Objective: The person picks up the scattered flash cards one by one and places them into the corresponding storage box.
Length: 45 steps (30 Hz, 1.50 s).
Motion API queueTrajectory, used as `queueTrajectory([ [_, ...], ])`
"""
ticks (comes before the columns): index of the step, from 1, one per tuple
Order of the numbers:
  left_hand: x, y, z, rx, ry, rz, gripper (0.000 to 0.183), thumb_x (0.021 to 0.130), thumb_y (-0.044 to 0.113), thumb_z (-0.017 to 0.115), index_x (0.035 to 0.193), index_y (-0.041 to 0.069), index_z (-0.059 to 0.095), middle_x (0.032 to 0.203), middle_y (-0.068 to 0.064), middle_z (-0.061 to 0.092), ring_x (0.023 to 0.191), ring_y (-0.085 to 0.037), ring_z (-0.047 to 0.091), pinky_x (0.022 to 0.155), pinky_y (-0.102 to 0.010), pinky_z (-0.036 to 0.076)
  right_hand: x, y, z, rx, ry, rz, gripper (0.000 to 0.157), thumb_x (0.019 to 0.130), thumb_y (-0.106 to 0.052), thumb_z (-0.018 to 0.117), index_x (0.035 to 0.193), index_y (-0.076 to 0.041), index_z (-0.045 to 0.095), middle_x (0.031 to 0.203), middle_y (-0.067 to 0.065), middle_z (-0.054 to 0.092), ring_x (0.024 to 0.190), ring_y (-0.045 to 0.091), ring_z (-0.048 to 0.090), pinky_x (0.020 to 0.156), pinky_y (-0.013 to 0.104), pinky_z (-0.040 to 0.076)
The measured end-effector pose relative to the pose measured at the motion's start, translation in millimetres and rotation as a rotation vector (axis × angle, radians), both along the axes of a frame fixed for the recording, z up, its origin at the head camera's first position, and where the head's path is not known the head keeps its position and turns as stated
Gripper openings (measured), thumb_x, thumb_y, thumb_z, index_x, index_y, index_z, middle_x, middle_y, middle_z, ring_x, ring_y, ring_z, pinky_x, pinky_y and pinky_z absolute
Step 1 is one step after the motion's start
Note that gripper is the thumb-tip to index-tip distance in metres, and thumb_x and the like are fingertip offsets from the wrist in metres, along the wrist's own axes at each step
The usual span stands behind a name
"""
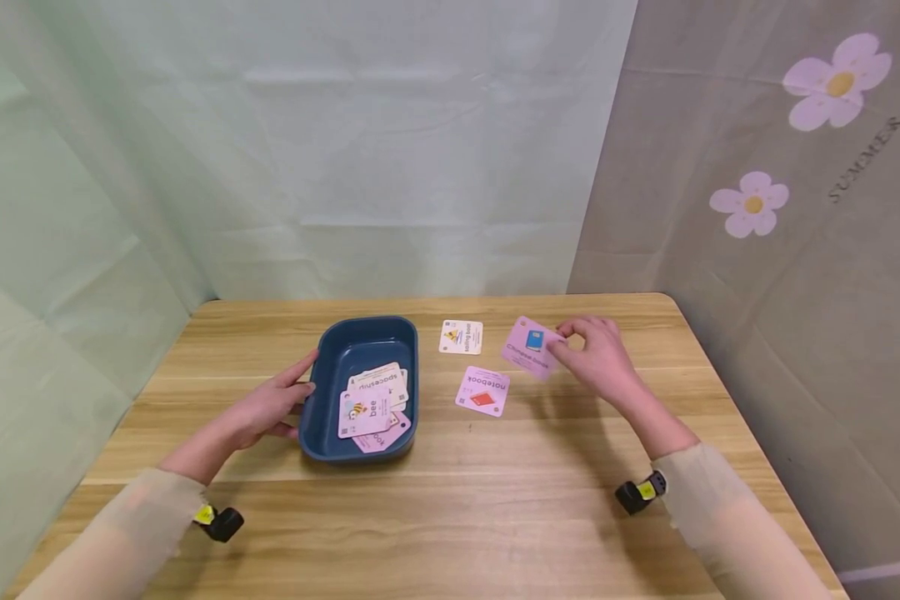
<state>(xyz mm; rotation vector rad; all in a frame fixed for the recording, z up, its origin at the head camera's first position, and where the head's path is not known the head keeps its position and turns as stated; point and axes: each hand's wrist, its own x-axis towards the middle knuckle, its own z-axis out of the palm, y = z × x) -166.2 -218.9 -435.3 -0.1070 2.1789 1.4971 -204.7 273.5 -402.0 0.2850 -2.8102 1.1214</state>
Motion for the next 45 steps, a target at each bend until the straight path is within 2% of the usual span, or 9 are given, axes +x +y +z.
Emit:
queueTrajectory([
  [11, -3.5, -1.3, 0.2, -0.013, -0.031, 0.007, 0.067, 0.111, 0.019, 0.037, 0.165, 0.035, 0.000, 0.155, -0.033, 0.034, 0.111, -0.035, 0.062, 0.066, -0.042, 0.060, -3.5, -12.5, 11.6, -0.044, -0.031, 0.030, 0.027, 0.099, -0.034, 0.068, 0.093, -0.007, 0.065, 0.131, 0.013, 0.064, 0.127, 0.039, 0.041, 0.098, 0.056, 0.030],
  [18, -3.0, -1.1, 0.2, -0.001, -0.042, 0.002, 0.067, 0.111, 0.019, 0.038, 0.165, 0.036, 0.001, 0.151, -0.033, 0.038, 0.111, -0.035, 0.062, 0.067, -0.043, 0.060, -8.0, -22.8, 15.8, -0.069, -0.030, 0.053, 0.022, 0.098, -0.028, 0.069, 0.092, -0.007, 0.065, 0.130, 0.014, 0.064, 0.127, 0.039, 0.042, 0.103, 0.060, 0.029],
  [35, -3.6, -0.9, 3.5, 0.016, -0.071, 0.019, 0.067, 0.111, 0.020, 0.038, 0.164, 0.039, 0.002, 0.158, -0.030, 0.031, 0.112, -0.034, 0.062, 0.067, -0.043, 0.060, -17.5, -48.3, 16.2, -0.137, -0.062, 0.106, 0.020, 0.098, -0.026, 0.069, 0.091, -0.007, 0.066, 0.129, 0.010, 0.064, 0.129, 0.036, 0.044, 0.109, 0.063, 0.028],
  [45, -3.9, 1.4, 6.9, -0.022, -0.103, 0.034, 0.067, 0.111, 0.021, 0.038, 0.164, 0.040, 0.003, 0.160, -0.030, 0.024, 0.114, -0.038, 0.059, 0.071, -0.043, 0.060, -21.8, -57.9, 17.2, -0.144, -0.066, 0.120, 0.018, 0.097, -0.024, 0.069, 0.092, -0.007, 0.066, 0.130, 0.012, 0.063, 0.128, 0.035, 0.045, 0.108, 0.062, 0.029],
])
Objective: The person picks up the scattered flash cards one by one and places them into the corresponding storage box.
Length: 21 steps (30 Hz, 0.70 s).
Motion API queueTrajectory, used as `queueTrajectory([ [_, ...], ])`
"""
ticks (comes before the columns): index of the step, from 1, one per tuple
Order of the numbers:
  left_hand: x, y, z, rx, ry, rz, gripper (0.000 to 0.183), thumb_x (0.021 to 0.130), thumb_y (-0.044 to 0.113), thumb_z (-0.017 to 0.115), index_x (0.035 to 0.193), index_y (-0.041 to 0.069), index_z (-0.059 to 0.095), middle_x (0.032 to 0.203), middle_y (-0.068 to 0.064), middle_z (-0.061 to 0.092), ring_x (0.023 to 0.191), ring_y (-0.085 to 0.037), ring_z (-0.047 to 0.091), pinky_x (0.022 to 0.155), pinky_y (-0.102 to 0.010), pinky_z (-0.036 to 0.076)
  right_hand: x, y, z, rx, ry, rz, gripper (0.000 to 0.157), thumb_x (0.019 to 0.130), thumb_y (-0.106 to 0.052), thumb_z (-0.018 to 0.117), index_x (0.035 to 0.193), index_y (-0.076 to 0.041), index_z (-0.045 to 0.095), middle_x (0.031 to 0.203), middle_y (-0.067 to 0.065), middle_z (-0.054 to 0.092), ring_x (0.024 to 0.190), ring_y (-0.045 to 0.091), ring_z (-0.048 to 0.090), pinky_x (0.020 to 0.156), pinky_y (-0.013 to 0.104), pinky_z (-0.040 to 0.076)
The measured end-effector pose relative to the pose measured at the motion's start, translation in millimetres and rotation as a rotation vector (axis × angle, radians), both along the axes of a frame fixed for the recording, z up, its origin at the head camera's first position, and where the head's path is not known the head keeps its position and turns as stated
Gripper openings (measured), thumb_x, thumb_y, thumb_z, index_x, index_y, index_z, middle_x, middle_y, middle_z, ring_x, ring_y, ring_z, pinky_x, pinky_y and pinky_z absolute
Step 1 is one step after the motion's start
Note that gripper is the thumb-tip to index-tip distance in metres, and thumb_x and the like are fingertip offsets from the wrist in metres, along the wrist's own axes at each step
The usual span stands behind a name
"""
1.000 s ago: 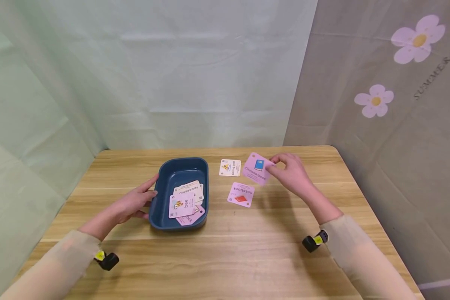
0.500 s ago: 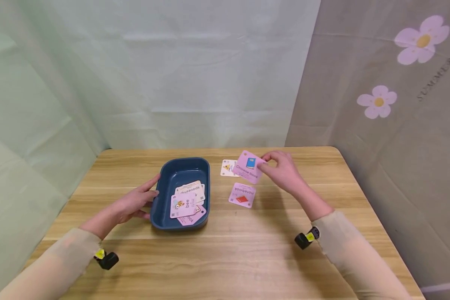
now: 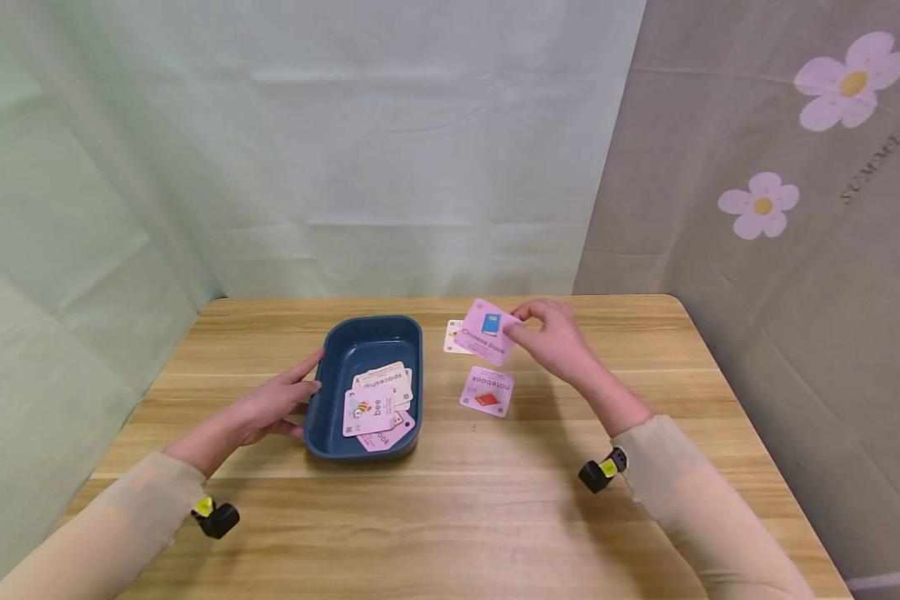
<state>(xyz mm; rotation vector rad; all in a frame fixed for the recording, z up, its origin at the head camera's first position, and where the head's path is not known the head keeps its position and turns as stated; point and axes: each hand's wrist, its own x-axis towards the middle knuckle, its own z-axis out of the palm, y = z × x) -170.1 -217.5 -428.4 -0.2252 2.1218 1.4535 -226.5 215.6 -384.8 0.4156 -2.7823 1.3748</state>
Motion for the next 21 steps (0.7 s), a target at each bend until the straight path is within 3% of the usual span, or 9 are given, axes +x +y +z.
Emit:
queueTrajectory([
  [21, 0.3, -0.9, 1.4, -0.002, -0.003, -0.006, 0.067, 0.111, 0.022, 0.039, 0.164, 0.041, 0.003, 0.160, -0.030, 0.024, 0.110, -0.037, 0.060, 0.070, -0.042, 0.060, -11.4, -27.3, 4.7, -0.029, -0.019, 0.015, 0.018, 0.096, -0.025, 0.069, 0.096, -0.007, 0.066, 0.131, 0.012, 0.063, 0.128, 0.037, 0.049, 0.106, 0.059, 0.035],
])
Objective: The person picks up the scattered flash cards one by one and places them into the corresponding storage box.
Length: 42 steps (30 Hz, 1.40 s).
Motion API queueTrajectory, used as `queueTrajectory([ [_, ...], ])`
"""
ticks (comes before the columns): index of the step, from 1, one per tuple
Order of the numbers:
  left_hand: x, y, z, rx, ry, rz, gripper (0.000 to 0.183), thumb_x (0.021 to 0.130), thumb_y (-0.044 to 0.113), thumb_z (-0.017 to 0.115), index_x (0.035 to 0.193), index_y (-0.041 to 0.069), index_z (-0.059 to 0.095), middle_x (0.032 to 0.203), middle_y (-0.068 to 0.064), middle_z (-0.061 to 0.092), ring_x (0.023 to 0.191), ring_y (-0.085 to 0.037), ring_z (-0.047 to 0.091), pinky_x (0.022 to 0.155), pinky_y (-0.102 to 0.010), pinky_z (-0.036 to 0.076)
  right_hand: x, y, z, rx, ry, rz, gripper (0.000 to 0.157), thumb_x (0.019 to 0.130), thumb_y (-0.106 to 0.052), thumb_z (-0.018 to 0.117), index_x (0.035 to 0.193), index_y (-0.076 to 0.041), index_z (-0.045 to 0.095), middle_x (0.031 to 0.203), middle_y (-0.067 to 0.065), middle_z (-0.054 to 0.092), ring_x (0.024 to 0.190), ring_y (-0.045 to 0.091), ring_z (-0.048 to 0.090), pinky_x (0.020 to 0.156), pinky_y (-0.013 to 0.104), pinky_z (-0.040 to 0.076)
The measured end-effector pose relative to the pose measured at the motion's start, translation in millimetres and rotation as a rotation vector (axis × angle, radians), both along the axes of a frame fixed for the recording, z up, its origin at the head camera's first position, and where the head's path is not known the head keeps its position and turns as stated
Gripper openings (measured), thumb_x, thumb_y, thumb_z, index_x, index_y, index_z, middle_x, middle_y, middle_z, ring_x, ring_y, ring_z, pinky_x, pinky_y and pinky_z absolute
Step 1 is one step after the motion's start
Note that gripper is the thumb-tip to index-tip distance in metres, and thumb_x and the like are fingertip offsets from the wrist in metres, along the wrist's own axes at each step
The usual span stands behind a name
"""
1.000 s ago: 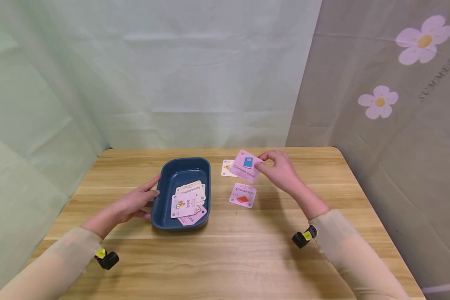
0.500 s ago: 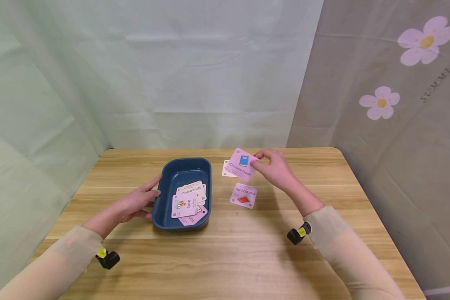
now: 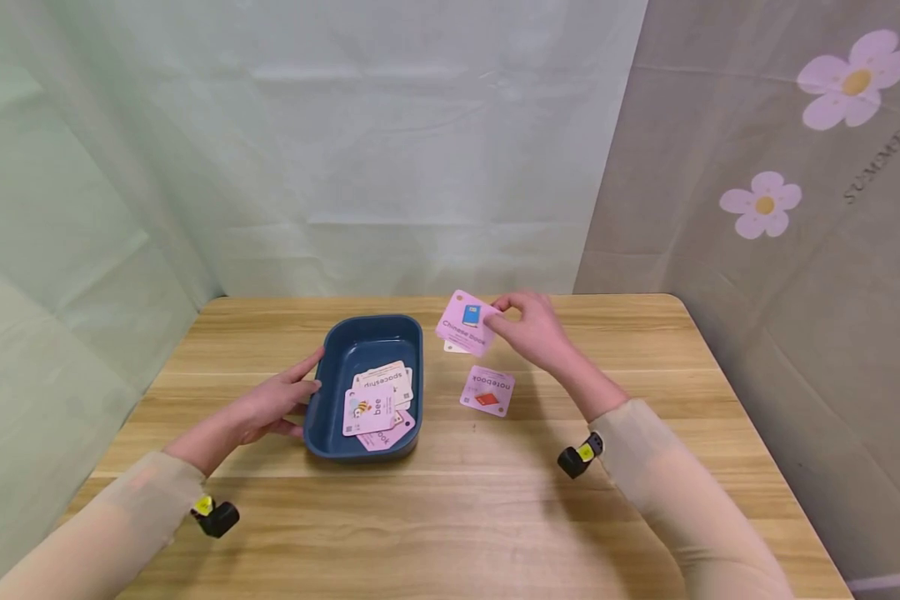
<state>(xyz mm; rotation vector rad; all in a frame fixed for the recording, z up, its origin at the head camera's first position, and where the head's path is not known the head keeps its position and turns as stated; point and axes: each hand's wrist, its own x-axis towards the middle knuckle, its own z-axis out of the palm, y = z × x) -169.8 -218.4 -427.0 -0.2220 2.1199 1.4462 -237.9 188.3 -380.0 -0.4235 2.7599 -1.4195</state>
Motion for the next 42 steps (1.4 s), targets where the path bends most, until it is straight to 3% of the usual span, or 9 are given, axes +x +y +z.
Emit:
queueTrajectory([
  [8, 0.2, -0.2, 0.8, -0.009, 0.000, -0.006, 0.067, 0.111, 0.022, 0.038, 0.164, 0.040, 0.001, 0.159, -0.030, 0.025, 0.109, -0.036, 0.060, 0.071, -0.042, 0.060, -3.6, -10.8, 3.2, 0.025, -0.006, -0.005, 0.018, 0.096, -0.028, 0.069, 0.097, -0.009, 0.067, 0.131, 0.010, 0.063, 0.131, 0.037, 0.044, 0.109, 0.063, 0.029],
  [36, 0.7, -1.1, 2.0, -0.001, 0.002, -0.017, 0.067, 0.111, 0.022, 0.037, 0.164, 0.040, 0.000, 0.160, -0.030, 0.024, 0.111, -0.038, 0.060, 0.071, -0.041, 0.060, -14.5, -46.6, 7.2, 0.013, -0.022, 0.042, 0.019, 0.095, -0.030, 0.069, 0.097, -0.011, 0.068, 0.126, 0.008, 0.061, 0.127, 0.036, 0.044, 0.101, 0.055, 0.035],
  [42, 1.6, -1.2, 1.4, 0.003, 0.004, -0.010, 0.067, 0.111, 0.022, 0.038, 0.164, 0.041, 0.001, 0.160, -0.030, 0.025, 0.111, -0.037, 0.060, 0.071, -0.041, 0.060, -15.2, -58.5, 5.7, 0.022, -0.029, 0.043, 0.017, 0.094, -0.031, 0.069, 0.096, -0.015, 0.068, 0.126, 0.005, 0.059, 0.129, 0.033, 0.038, 0.104, 0.058, 0.032],
])
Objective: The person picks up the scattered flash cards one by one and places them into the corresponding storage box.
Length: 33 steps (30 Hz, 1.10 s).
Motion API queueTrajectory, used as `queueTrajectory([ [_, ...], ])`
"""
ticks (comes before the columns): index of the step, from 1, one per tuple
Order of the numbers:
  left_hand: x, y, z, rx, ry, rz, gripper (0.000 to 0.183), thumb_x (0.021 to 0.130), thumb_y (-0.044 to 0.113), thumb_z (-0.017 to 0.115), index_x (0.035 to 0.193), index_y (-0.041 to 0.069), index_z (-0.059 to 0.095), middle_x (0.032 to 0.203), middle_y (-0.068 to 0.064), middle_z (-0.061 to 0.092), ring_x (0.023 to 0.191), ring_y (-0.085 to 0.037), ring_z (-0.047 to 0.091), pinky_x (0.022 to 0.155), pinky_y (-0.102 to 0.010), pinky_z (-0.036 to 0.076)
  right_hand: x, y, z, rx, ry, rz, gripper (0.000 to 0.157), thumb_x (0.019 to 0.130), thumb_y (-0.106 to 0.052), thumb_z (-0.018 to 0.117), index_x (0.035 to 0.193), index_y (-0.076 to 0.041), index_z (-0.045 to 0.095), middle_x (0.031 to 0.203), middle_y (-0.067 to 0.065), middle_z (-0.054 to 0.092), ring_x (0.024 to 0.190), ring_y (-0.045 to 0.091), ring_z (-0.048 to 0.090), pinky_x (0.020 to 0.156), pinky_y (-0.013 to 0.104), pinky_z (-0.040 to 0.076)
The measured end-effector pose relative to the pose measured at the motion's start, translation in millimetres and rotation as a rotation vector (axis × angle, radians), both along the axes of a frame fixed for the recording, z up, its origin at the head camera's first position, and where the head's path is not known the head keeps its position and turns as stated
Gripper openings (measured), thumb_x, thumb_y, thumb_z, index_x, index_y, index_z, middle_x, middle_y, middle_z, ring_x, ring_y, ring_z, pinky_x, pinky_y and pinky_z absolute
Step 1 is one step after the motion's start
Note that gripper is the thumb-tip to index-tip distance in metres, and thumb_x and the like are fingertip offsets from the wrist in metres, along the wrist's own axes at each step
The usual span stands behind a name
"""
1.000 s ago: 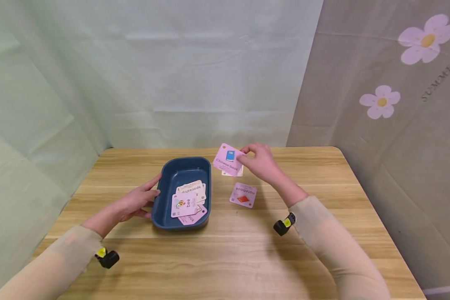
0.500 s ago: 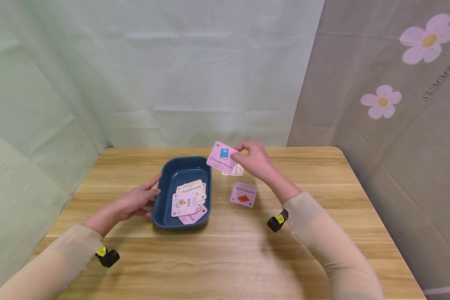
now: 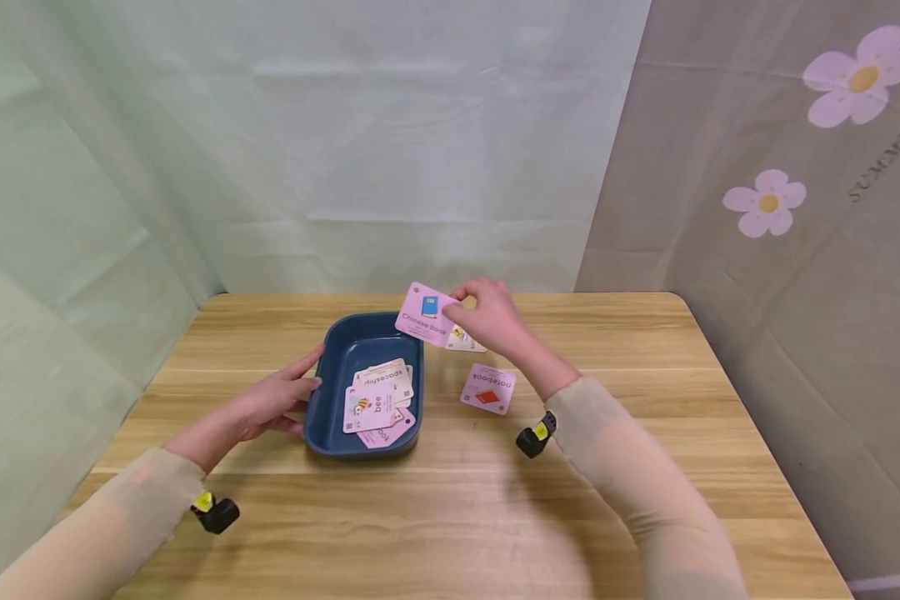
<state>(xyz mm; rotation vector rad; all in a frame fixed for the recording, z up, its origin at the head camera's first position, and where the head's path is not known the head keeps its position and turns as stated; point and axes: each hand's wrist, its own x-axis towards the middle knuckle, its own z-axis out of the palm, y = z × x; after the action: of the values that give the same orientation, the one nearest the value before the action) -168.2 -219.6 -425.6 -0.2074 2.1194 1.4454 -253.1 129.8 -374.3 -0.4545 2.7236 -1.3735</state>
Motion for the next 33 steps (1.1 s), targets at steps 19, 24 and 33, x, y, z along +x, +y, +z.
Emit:
queueTrajectory([
  [19, 1.5, 3.8, 1.0, -0.025, -0.014, 0.004, 0.067, 0.111, 0.023, 0.039, 0.163, 0.043, 0.001, 0.161, -0.030, 0.023, 0.109, -0.037, 0.061, 0.072, -0.042, 0.060, -3.9, -32.9, -6.5, 0.073, 0.107, 0.055, 0.019, 0.095, -0.031, 0.070, 0.101, -0.013, 0.071, 0.116, 0.004, 0.066, 0.121, 0.029, 0.042, 0.099, 0.049, 0.039],
  [24, 1.4, 3.7, 0.7, -0.027, -0.018, 0.004, 0.067, 0.112, 0.023, 0.039, 0.163, 0.043, 0.001, 0.161, -0.031, 0.022, 0.110, -0.037, 0.060, 0.073, -0.042, 0.060, -4.7, -41.8, -8.3, 0.093, 0.103, 0.063, 0.020, 0.094, -0.034, 0.070, 0.101, -0.015, 0.071, 0.119, 0.003, 0.065, 0.122, 0.027, 0.042, 0.098, 0.048, 0.041],
  [33, 1.8, 3.1, 1.2, -0.033, -0.013, -0.001, 0.067, 0.112, 0.024, 0.039, 0.163, 0.042, 0.000, 0.161, -0.031, 0.022, 0.109, -0.037, 0.061, 0.073, -0.042, 0.060, -3.8, -57.6, -12.7, 0.149, 0.119, 0.064, 0.017, 0.093, -0.033, 0.071, 0.096, -0.017, 0.070, 0.120, 0.002, 0.064, 0.122, 0.026, 0.040, 0.095, 0.046, 0.042],
])
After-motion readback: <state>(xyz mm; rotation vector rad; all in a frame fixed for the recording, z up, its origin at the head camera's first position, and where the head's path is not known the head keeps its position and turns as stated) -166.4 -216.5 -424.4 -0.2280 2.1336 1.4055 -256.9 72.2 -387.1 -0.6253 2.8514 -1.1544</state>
